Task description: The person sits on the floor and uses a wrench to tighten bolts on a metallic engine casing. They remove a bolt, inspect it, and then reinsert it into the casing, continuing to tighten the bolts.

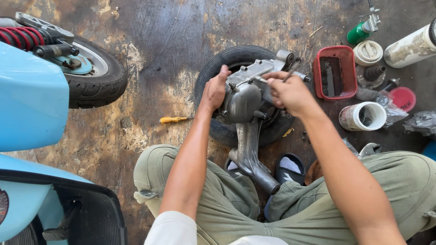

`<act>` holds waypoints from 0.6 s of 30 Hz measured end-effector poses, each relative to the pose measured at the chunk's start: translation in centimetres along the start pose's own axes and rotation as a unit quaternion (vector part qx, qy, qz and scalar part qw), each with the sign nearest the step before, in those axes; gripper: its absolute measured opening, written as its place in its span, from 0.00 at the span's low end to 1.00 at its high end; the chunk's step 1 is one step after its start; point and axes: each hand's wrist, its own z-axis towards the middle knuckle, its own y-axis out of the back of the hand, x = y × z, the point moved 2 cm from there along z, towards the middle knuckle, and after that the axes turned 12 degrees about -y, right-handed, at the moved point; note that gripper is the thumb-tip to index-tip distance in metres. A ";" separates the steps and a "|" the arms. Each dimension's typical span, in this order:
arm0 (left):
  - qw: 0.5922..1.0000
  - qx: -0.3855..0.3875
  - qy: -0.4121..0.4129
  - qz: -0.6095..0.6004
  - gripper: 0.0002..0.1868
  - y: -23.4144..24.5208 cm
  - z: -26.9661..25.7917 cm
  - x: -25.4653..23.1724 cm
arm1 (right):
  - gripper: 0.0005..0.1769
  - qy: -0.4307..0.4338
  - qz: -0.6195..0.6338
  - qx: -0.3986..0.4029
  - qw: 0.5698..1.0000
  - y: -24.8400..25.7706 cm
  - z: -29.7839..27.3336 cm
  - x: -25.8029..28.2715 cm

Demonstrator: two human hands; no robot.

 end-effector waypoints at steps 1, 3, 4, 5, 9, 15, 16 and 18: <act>1.000 0.001 -0.001 0.002 0.45 0.2 0.3 0.9 | 0.14 0.001 0.002 0.000 1.000 0.9 0.1 -0.1; 0.997 0.044 -0.029 0.060 0.49 0.0 0.9 2.5 | 0.16 0.079 0.018 -0.109 0.991 3.5 0.0 -0.1; 0.997 0.048 -0.028 0.060 0.49 0.0 0.5 2.1 | 0.16 0.077 0.020 -0.112 0.991 4.6 -0.1 -1.3; 0.995 0.062 -0.025 0.076 0.50 0.1 0.5 1.4 | 0.16 0.184 -0.089 -0.218 0.954 6.0 -0.4 -1.8; 0.990 0.074 0.006 0.120 0.50 -0.1 0.5 0.9 | 0.15 0.112 -0.211 -0.421 0.875 11.2 5.5 -10.9; 0.988 0.060 -0.013 0.138 0.48 -1.0 0.1 -0.7 | 0.31 -0.041 -0.111 -0.382 0.917 9.6 6.1 -13.8; 0.988 0.063 -0.013 0.142 0.48 -0.9 -0.1 -0.4 | 0.31 -0.043 -0.107 -0.382 0.917 9.4 5.8 -13.8; 0.990 0.046 -0.014 0.133 0.46 -0.8 0.1 0.0 | 0.33 -0.033 -0.107 -0.363 0.925 9.4 5.4 -13.0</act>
